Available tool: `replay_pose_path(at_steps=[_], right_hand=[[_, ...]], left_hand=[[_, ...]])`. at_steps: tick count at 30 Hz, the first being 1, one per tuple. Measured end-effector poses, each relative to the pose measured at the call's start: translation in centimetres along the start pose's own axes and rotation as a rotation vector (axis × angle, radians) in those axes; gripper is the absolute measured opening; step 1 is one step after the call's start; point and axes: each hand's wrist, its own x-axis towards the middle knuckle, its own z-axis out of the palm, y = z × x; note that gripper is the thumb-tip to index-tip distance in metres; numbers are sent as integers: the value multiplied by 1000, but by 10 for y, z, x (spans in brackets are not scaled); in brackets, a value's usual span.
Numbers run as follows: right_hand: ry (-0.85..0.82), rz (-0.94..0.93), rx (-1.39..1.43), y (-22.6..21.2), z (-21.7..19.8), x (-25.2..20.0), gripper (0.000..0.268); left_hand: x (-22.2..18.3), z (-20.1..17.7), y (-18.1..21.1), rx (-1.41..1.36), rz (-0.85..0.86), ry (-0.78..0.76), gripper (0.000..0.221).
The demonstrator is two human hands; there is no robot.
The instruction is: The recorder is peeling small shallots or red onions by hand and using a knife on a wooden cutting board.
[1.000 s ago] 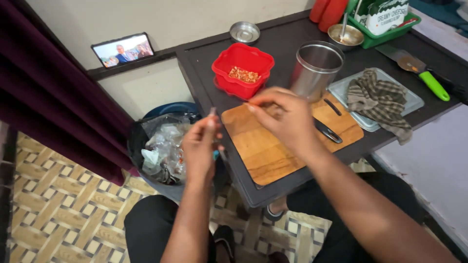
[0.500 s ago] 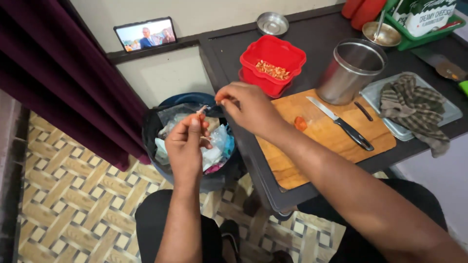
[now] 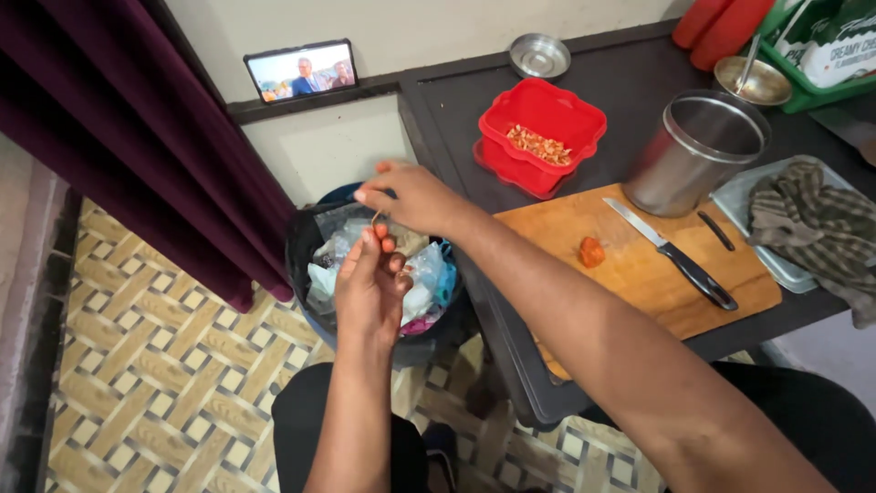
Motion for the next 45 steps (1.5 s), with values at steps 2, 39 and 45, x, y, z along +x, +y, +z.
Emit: replay_pose_path(at_steps=[2,39,45], right_hand=[[173,-103,59,-22,-11,-4,23],[183,346,310,-86,-131,-183,15],[161,317,330,-88,-137,-189,14]], left_hand=[[1,1,2,168,48,137,24],[-41,79,-45,851,158,-323,25],[-41,82,-51,869,174,-349,20]])
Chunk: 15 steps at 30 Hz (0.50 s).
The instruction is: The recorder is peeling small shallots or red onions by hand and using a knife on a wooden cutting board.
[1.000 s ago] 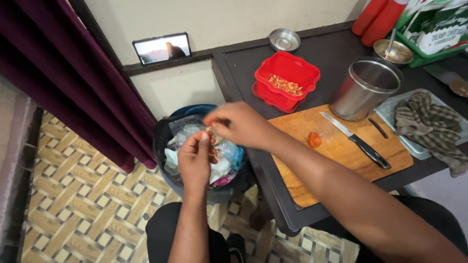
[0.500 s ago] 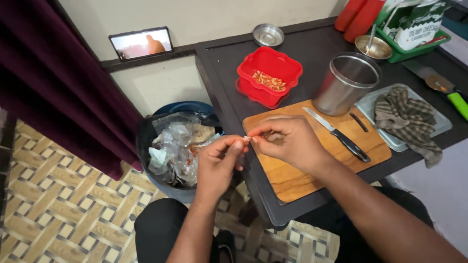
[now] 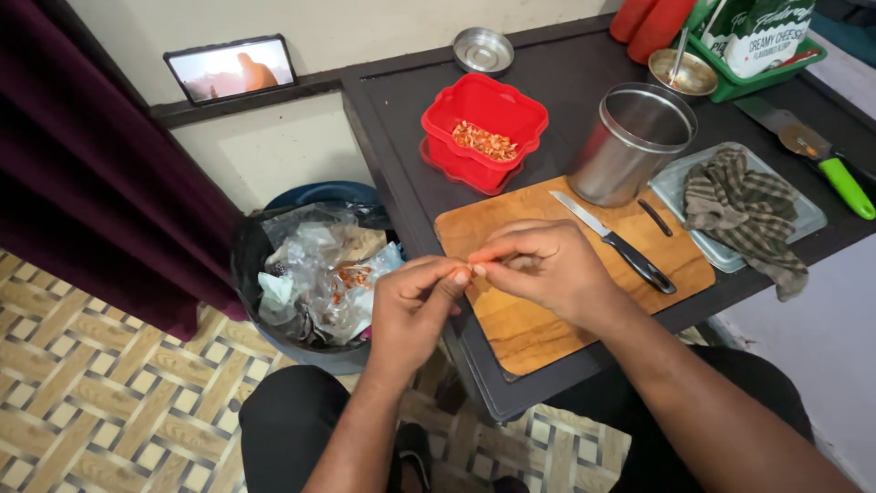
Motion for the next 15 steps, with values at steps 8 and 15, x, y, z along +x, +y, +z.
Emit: replay_pose_path(at_steps=[8,15], right_hand=[[-28,-26,24,-5,-1,-3,19],[-70,-94,-313,-19,-6,-2,17]], left_hand=[[1,-1,22,432,317,70,10],[1,-4,23,594,412,26,15]])
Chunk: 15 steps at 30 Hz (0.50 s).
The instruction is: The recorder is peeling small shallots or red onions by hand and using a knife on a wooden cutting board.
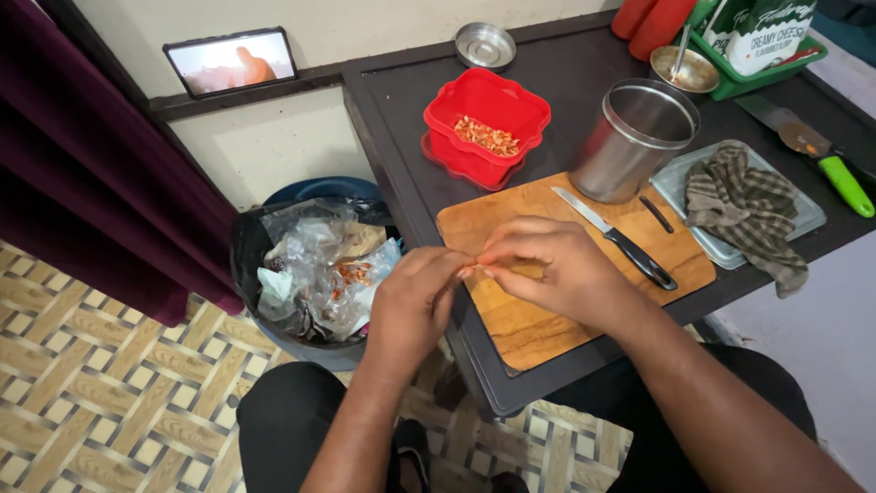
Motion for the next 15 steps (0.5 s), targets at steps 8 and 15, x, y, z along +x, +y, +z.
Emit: replay_pose_path(at_steps=[8,15], right_hand=[[-35,11,-78,7,3,-2,15],[-85,58,-87,22,10,-3,10]], left_hand=[[-3,3,-1,209,58,-108,31],[-5,8,-3,205,87,-123,22]])
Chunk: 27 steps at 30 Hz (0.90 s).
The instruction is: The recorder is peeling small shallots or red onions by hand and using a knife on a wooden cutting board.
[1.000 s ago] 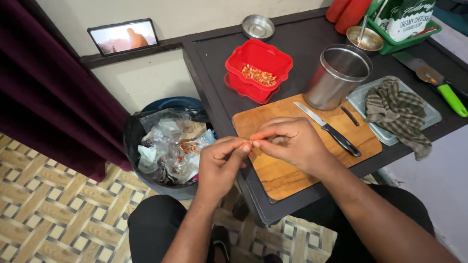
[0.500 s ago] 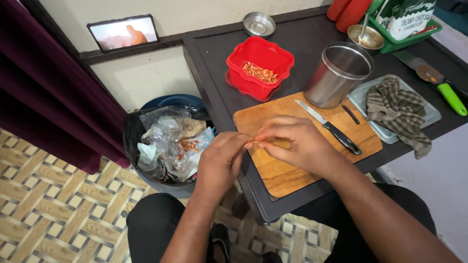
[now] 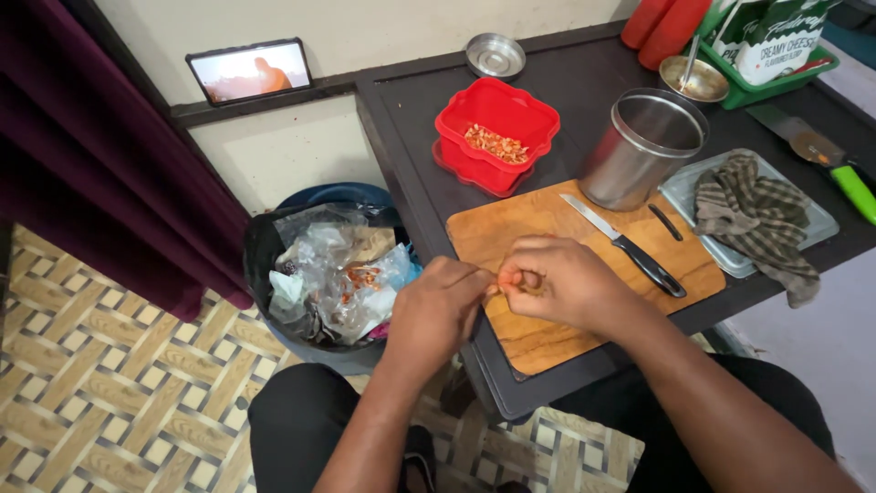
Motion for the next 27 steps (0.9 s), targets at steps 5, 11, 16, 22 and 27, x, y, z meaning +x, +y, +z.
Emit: replay_pose_path(at_steps=[5,11,16,22,27], right_hand=[[9,-4,70,7,3,-1,14],[-65,-74,-60,11,4,-3,17],[-47,-105,-185,6,5,-1,21],[47,-212,-249,6,9,-1,22],[123,-217,-242,18,8,-3,21]], left_hand=[[2,-4,4,-20,9,-17,21],[3,-5,5,-75,-16,-79,13],[4,-3,4,-129,-59,-87,12],[0,5,-8,-232,-108,-31,10],[1,2,-17,-329,-214,-17,12]])
